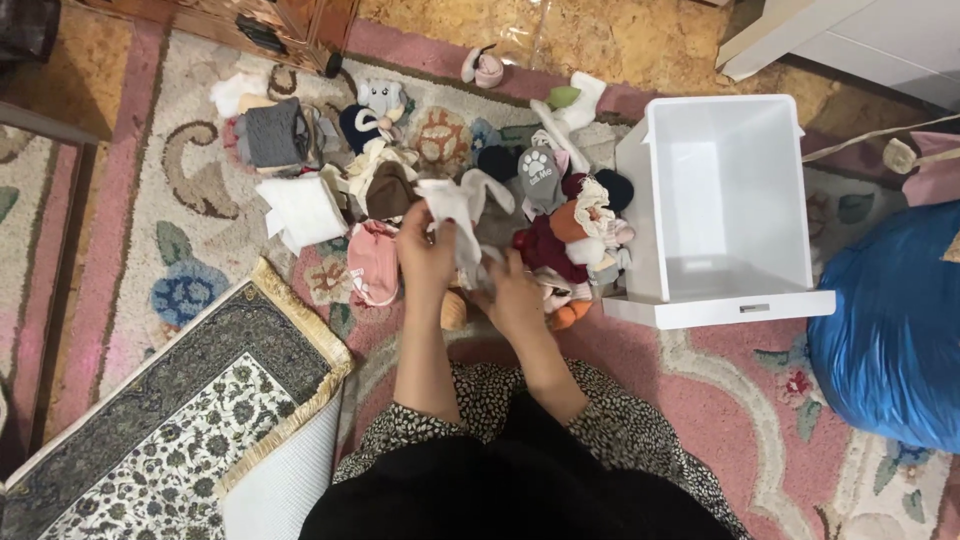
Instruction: Sort and organize socks and small items of clothing into pairs on the floor.
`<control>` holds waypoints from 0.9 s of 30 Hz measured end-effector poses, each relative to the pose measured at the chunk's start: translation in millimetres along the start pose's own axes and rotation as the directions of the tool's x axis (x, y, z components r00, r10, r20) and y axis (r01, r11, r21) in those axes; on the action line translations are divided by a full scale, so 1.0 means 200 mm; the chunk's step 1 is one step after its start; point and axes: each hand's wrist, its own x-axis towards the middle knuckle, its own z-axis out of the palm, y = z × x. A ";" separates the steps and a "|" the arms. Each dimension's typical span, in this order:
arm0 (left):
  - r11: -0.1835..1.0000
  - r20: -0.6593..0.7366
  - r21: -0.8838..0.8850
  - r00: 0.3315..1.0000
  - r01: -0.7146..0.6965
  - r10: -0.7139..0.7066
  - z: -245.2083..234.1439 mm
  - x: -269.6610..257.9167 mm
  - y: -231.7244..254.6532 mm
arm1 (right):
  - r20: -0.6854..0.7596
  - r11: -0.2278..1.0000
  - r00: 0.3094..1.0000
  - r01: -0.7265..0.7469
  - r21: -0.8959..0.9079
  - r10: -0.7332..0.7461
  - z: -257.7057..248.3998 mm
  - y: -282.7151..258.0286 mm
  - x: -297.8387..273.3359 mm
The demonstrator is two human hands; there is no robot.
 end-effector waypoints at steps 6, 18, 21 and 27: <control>0.849 0.099 0.512 0.991 -0.127 0.089 0.05 -0.06 0.19 | 0.067 0.525 0.885 -0.333 0.783 0.461 -0.03 0.27 0.03; 0.960 0.397 0.000 0.882 0.278 -0.255 0.24 -0.09 0.36 | -0.082 0.379 0.889 -0.107 0.919 0.450 -0.13 0.24 0.04; 0.943 0.427 -0.231 0.896 0.238 -0.122 0.26 -0.12 0.06 | -0.280 0.617 0.916 0.046 0.785 0.287 -0.19 0.15 0.06; 0.946 0.396 -0.237 0.911 0.223 -0.115 0.27 -0.10 0.30 | -0.349 0.699 0.913 0.107 0.707 0.213 -0.35 0.00 0.08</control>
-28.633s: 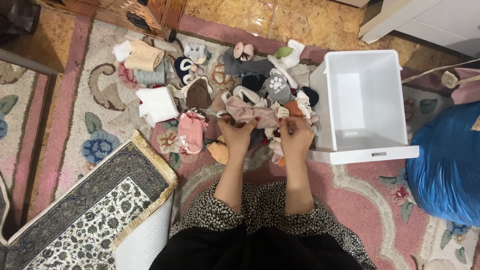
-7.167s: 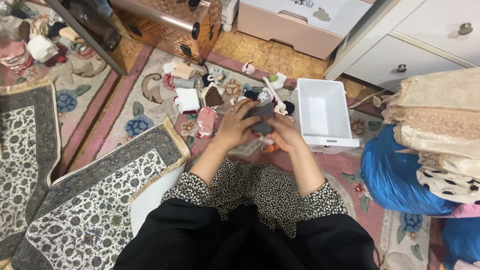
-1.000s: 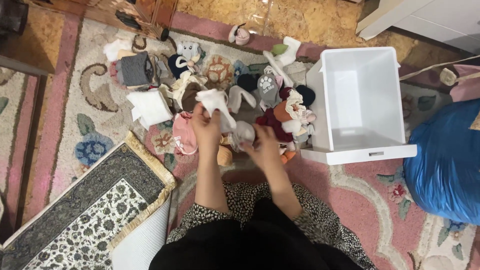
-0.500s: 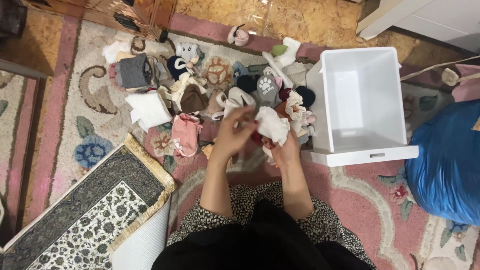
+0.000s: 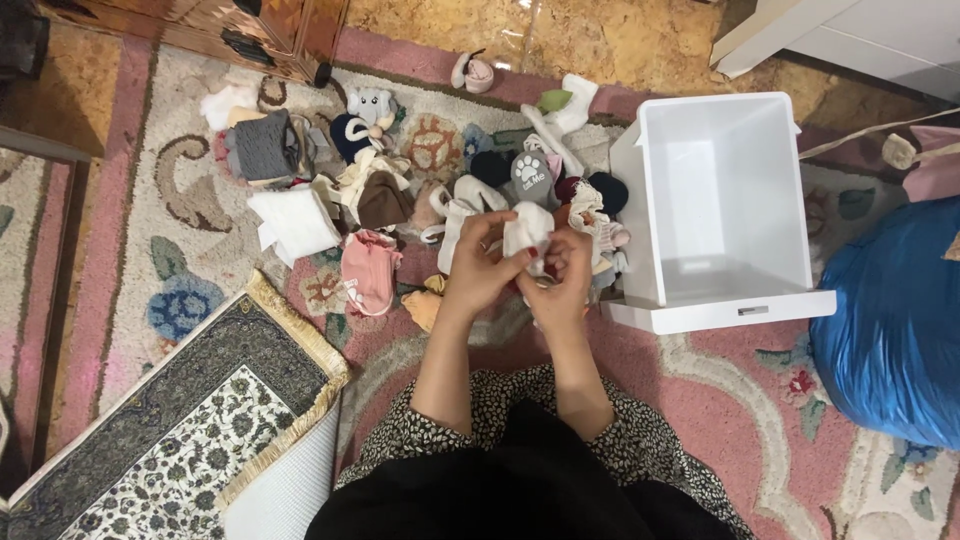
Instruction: Sort and organize socks and small items of clothing into pairs on the floor.
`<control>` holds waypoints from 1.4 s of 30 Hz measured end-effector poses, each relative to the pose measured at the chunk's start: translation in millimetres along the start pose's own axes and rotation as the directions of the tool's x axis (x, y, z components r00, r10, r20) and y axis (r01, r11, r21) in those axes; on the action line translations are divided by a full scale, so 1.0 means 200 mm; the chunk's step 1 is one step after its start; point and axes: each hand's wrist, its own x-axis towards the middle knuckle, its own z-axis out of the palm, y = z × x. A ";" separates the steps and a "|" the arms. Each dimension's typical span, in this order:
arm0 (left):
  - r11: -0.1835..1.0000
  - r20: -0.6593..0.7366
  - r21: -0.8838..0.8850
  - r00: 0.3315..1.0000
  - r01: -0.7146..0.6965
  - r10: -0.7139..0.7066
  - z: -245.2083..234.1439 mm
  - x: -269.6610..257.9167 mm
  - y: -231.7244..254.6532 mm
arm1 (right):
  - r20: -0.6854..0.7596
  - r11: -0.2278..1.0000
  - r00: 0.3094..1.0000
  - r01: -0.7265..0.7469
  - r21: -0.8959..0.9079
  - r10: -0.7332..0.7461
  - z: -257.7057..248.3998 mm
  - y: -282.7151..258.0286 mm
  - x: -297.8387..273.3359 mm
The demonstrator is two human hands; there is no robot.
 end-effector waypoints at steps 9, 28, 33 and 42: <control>0.997 -0.056 0.062 0.998 0.039 -0.035 -0.07 0.01 -0.27 | -0.046 0.997 0.997 -0.056 0.050 0.059 -0.02 0.15 -0.04; 0.929 -0.056 -0.289 0.965 0.231 -0.257 -0.06 0.03 -0.21 | 0.222 0.469 0.891 -0.405 0.785 0.397 -0.07 0.15 0.00; 0.821 -0.088 -0.470 0.908 0.325 -0.410 -0.07 0.04 -0.14 | 0.159 0.998 0.987 -0.027 -0.061 0.037 -0.07 -0.01 0.02; 0.909 -0.114 -0.352 0.953 0.224 -0.279 -0.08 0.03 -0.25 | 0.018 0.980 0.987 0.162 -0.114 -0.160 -0.08 0.14 -0.01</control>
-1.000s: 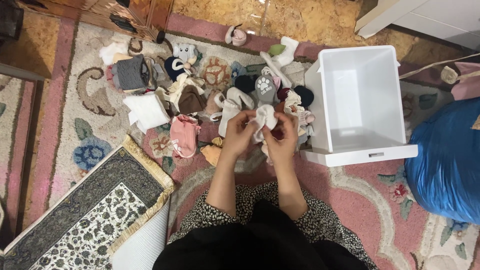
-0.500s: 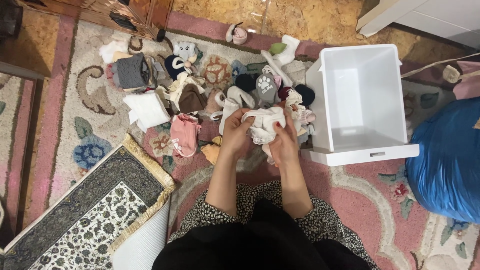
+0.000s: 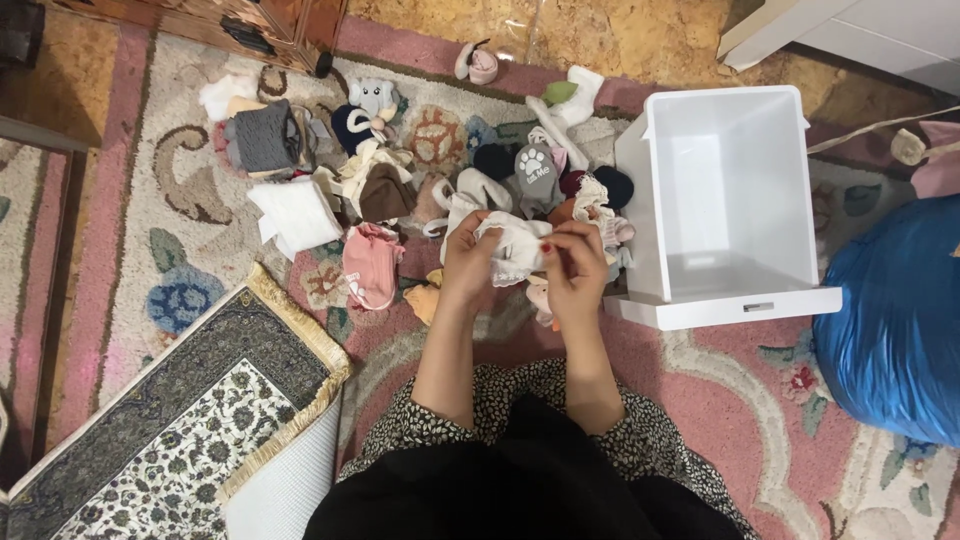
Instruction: Sort and organize socks and small items of clothing into pairs on the floor.
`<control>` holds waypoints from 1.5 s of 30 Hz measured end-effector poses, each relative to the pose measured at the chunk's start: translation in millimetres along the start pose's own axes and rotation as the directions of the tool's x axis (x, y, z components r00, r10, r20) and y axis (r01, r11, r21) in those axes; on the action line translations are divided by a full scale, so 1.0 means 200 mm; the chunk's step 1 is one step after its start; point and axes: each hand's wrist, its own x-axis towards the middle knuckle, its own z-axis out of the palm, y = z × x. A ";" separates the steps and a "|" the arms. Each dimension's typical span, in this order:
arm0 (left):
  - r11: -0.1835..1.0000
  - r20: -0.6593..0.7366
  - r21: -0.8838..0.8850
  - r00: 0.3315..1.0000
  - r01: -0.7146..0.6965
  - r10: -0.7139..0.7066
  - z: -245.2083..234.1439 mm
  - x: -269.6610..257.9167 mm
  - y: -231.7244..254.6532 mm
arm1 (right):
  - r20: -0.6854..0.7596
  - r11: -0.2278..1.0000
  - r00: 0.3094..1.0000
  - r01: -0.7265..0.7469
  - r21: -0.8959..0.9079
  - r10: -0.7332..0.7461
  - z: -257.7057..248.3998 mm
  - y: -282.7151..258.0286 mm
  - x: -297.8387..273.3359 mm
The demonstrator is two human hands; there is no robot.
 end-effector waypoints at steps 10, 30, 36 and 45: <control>0.999 -0.005 -0.014 0.999 0.045 -0.046 0.02 -0.01 0.05 | 0.089 0.867 0.962 -0.271 0.418 0.258 0.03 -0.04 0.05; 0.976 0.136 0.136 0.979 -0.171 0.153 0.07 -0.04 0.07 | -0.018 0.857 0.968 -0.214 0.469 0.252 0.01 0.04 0.01; 0.983 0.257 0.154 0.965 -0.100 0.058 0.08 -0.04 0.05 | 0.102 0.767 0.923 -0.366 0.527 0.371 0.02 0.09 0.00; 0.834 0.064 0.506 0.973 -0.222 0.220 0.11 -0.09 0.16 | 0.119 0.785 0.915 -0.392 0.479 0.385 0.09 0.08 0.06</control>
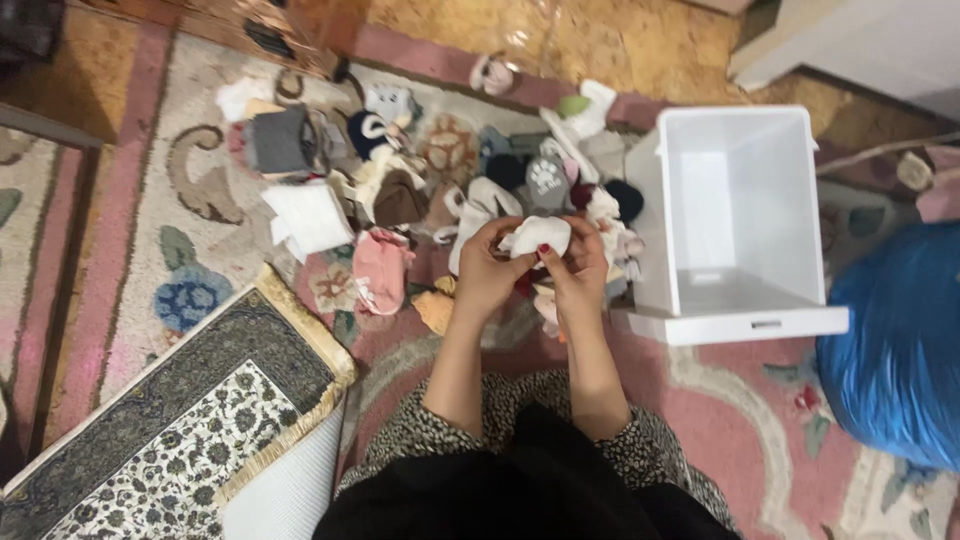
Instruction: Sort and organize socks and small items of clothing into pairs on the floor.
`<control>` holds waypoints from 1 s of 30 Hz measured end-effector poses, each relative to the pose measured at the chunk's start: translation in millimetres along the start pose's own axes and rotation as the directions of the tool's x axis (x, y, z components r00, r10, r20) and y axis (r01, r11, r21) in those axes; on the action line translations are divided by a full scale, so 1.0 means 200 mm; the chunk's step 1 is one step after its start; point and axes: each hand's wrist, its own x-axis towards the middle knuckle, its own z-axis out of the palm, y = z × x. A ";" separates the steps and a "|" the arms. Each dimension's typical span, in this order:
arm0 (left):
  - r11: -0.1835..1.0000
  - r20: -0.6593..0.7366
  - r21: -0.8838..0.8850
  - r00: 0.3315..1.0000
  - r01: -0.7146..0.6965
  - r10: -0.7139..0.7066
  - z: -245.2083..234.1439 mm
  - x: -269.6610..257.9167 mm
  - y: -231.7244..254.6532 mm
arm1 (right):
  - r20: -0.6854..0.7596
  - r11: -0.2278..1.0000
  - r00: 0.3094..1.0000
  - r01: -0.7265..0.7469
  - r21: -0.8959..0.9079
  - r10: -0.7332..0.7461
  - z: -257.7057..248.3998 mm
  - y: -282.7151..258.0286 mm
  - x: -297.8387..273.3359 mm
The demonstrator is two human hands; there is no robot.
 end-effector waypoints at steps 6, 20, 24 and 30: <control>0.984 -0.585 -0.017 0.800 -0.179 0.135 -0.13 0.05 -0.03 | 0.048 0.956 0.983 0.183 -0.230 -0.177 0.24 0.28 0.52; 0.983 -0.619 -0.122 0.784 -0.139 0.034 -0.16 0.11 -0.10 | 0.213 0.521 0.876 0.436 -0.734 -0.433 0.57 0.36 1.05; 0.970 -0.647 -0.184 0.762 -0.158 0.001 -0.15 0.10 -0.09 | 0.219 0.282 0.700 0.524 -0.803 -0.679 0.52 0.24 1.19; 0.954 -0.708 -0.237 0.705 -0.183 -0.041 -0.19 0.10 -0.07 | 0.174 0.846 0.981 0.161 -0.508 -0.082 0.45 0.49 1.31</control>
